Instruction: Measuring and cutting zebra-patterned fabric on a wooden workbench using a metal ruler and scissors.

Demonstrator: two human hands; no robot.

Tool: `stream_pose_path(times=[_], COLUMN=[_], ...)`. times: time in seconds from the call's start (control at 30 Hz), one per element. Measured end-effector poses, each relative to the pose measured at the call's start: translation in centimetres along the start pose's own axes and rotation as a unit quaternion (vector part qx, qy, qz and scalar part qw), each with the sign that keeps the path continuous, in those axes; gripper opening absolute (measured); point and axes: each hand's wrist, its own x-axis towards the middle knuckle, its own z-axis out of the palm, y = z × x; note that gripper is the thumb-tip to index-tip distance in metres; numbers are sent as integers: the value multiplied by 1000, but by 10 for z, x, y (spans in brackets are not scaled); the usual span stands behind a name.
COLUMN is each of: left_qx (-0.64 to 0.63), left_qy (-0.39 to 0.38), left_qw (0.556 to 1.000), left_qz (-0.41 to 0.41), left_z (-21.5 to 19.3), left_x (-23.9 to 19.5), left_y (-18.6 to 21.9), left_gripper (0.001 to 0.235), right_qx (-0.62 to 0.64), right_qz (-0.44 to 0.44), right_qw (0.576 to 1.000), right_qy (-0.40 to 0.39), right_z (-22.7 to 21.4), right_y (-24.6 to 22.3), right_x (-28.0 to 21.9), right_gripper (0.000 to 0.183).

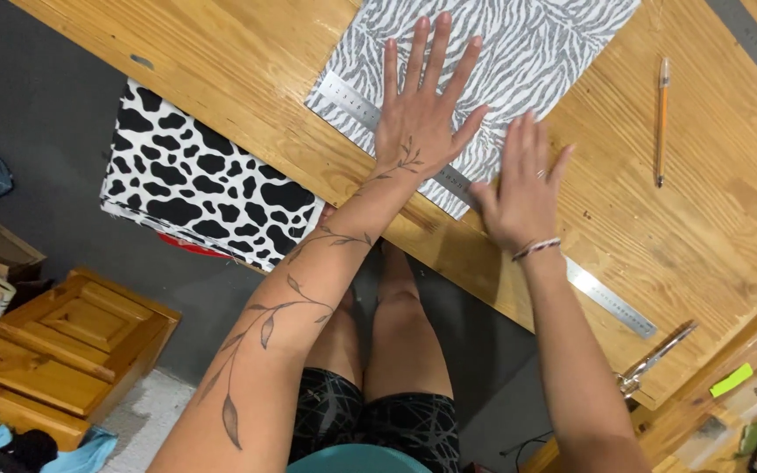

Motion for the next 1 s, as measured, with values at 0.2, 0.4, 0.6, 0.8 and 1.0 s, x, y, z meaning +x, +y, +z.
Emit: stream_pose_path(times=[0.2, 0.4, 0.6, 0.8, 1.0], left_qx=[10, 26, 18, 15, 9], left_qy=[-6, 34, 19, 8, 164], left_qw=[1000, 999, 1000, 1000, 986], left_qz=[5, 2, -2, -9, 25], left_z=[-2, 10, 2, 2, 52], left_x=[0, 5, 3, 6, 20], left_y=[-1, -2, 1, 3, -5], left_gripper=[67, 64, 63, 63, 62], right_qx=[44, 69, 178, 131, 183], right_qz=[142, 73, -164, -70, -87], right_qw=[989, 991, 941, 975, 925], right_qy=[-5, 94, 235, 165, 320], right_z=[-62, -38, -67, 5, 59], right_y=[2, 81, -7, 3, 5], right_x=[60, 93, 31, -46, -76], right_gripper=[68, 82, 28, 17, 23])
